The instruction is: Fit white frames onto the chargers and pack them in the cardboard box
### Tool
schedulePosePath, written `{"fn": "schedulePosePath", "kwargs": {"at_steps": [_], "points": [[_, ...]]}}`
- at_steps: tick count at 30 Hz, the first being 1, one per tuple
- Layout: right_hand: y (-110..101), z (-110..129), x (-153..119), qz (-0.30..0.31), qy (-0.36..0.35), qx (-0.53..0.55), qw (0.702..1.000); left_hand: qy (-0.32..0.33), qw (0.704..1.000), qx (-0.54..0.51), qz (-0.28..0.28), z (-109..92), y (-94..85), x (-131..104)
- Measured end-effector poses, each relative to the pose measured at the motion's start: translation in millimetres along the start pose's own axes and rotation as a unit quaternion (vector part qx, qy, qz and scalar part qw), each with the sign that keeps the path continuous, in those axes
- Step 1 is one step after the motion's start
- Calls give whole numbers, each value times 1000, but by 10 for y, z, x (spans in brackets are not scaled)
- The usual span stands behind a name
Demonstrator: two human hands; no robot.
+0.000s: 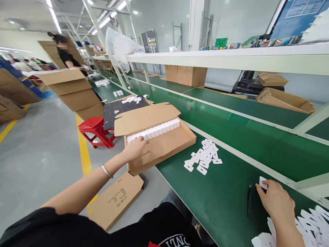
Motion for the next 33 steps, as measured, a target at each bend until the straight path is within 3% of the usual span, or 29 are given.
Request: {"fn": "schedulePosePath", "kwargs": {"at_steps": [2, 4, 8, 12, 21, 27, 33], "points": [[-24, 19, -9, 3, -10, -10, 1000, 80, 990, -116, -3, -308, 57, -84], [-40, 19, -9, 11, -13, -18, 1000, 124, 978, -164, 20, -573, 166, -142], [-56, -16, -5, 2, -5, 1, 1000, 110, 990, -80, 25, -858, 368, -90], [-57, -26, -13, 2, 1, 17, 1000, 96, 994, -60, 7, -976, 396, 65], [-92, 10, -25, 24, -3, 35, 999, 58, 997, -47, -31, -1221, 242, 329], [-47, -68, 22, 30, 44, 42, 998, 40, 996, -49, -55, -1237, 189, 431], [19, -159, 91, 35, 35, 69, 996, 17, 995, -74, -64, -1192, 209, 497]]}}
Point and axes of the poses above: each hand's wrist, its own x-axis towards the middle knuckle, its own y-axis out of the palm, z = x × y, the point moved 3 cm from there along x, towards the middle knuckle, and after that the axes turned 4 degrees about y, right-handed, at the moved point
